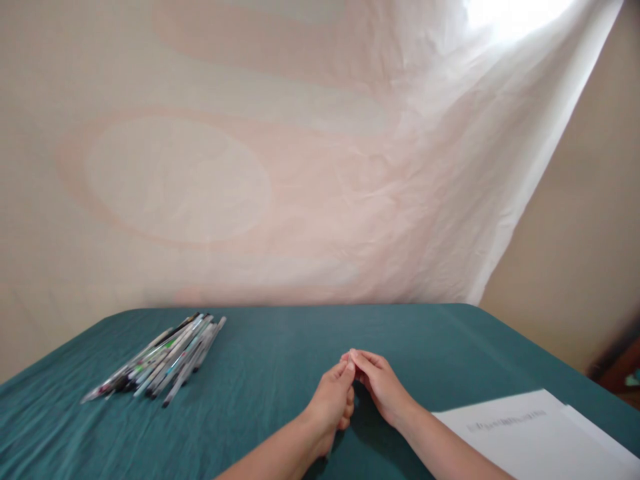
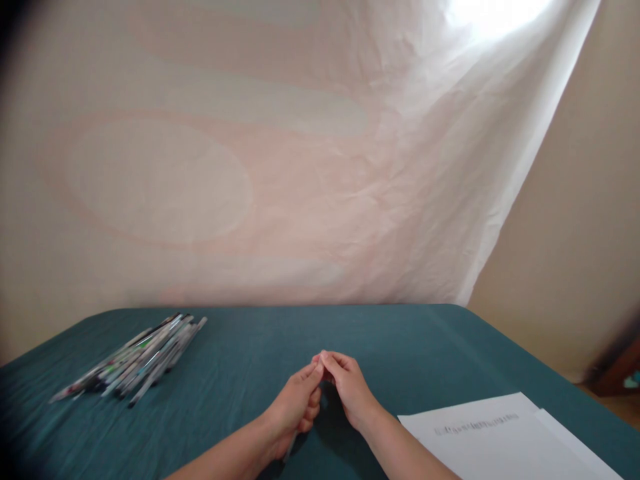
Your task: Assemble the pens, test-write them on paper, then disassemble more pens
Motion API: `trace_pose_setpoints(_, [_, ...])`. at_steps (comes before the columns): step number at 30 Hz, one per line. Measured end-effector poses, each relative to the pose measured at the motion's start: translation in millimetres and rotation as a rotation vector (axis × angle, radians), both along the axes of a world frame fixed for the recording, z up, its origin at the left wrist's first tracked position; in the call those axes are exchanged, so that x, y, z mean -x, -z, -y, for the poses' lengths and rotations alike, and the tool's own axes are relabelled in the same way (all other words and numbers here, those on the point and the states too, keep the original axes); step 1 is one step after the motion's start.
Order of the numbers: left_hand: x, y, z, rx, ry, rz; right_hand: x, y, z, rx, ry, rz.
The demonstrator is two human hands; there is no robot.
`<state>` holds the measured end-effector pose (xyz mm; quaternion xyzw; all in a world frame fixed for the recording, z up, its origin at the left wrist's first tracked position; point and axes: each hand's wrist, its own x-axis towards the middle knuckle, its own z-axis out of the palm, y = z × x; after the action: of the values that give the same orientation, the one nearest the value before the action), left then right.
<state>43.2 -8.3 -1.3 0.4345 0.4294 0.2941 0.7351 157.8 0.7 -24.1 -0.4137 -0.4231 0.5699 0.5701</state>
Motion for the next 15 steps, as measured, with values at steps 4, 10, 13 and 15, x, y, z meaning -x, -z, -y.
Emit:
trace_pose_setpoints(4, [0,0.1,2,-0.013,0.016,-0.009,0,-0.3,-1,-0.002,-0.03,-0.006])
trace_pose_setpoints(10, [1,3.6,2,-0.015,0.019,-0.003,-8,6.7,-9,0.033,0.044,-0.132])
trace_pose_setpoints(13, [2,5.0,2,-0.01,0.003,0.034,-19,10.1,-19,0.079,0.12,-0.124])
trace_pose_setpoints(15, [2,5.7,2,-0.013,-0.002,0.055,-30,11.8,-27,0.088,0.171,-0.027])
